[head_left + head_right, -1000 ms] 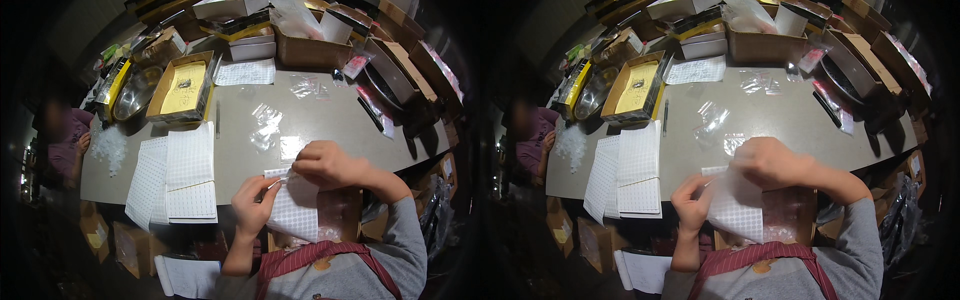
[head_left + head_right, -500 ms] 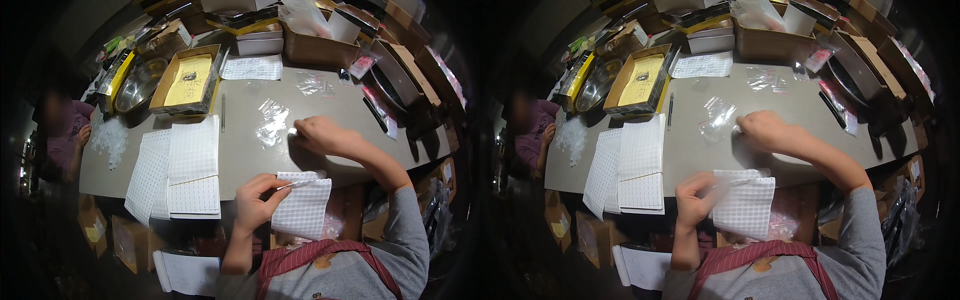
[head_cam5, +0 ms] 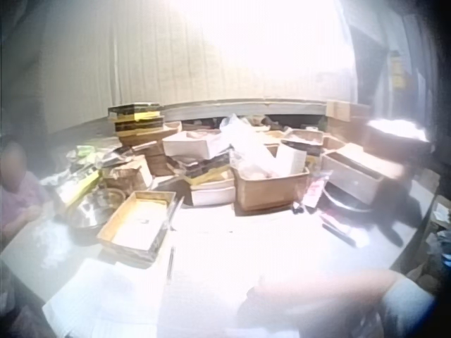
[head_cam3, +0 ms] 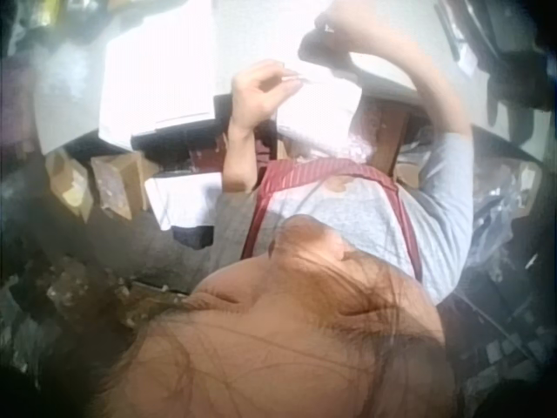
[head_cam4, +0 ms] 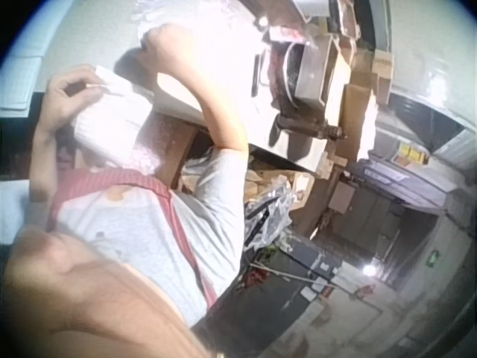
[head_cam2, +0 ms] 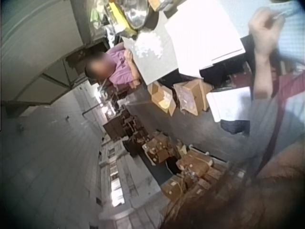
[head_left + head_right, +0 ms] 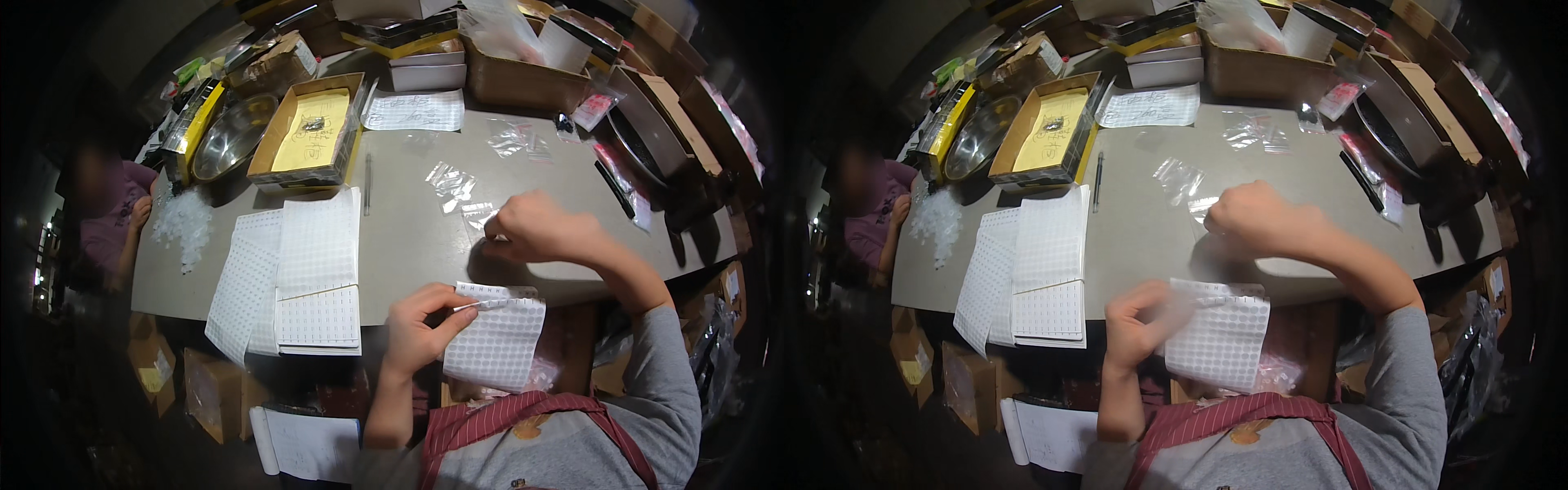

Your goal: The person repeatedly picks small items from a sheet and places them into clear plastic bags on a cluttered table. They handle the items one at a time, fold the bags, and set them aside while continuing the process.

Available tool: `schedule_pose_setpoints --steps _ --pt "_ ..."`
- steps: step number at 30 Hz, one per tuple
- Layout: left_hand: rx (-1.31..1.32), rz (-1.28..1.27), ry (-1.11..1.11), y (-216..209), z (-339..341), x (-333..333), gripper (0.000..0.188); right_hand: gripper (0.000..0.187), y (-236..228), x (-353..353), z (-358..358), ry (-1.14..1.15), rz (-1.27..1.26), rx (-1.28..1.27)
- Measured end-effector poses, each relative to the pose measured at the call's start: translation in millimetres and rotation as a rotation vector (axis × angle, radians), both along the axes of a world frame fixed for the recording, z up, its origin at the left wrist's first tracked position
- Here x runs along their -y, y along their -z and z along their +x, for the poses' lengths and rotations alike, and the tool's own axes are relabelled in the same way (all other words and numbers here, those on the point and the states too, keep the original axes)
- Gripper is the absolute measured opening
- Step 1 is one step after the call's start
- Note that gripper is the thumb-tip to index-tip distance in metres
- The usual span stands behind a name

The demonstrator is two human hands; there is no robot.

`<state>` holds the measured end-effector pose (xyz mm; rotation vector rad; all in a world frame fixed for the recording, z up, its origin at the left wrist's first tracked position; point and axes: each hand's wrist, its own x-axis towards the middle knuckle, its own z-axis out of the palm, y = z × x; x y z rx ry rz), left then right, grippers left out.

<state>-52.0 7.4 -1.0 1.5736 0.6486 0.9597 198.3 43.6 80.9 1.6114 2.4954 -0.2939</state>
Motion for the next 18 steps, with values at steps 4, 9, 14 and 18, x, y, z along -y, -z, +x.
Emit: schedule_pose_setpoints --steps 4,9,14,18 --pt "0.064 -0.168 -0.042 -0.4 4.7 1.1 0.013 0.018 15.0 -17.8 22.8 0.003 -0.005 -0.572" --pt "0.065 -0.058 -0.052 -6.1 4.8 -2.1 0.014 0.020 17.4 -19.2 20.7 0.067 -0.124 -0.563" --pt "0.014 -0.062 -0.076 -5.6 8.5 -0.4 0.013 0.019 34.4 -14.4 21.4 0.084 0.160 -0.320" --pt "-0.040 0.011 -0.099 -3.6 12.0 -1.6 0.011 0.018 -1.6 1.4 24.4 0.189 0.138 -0.188"
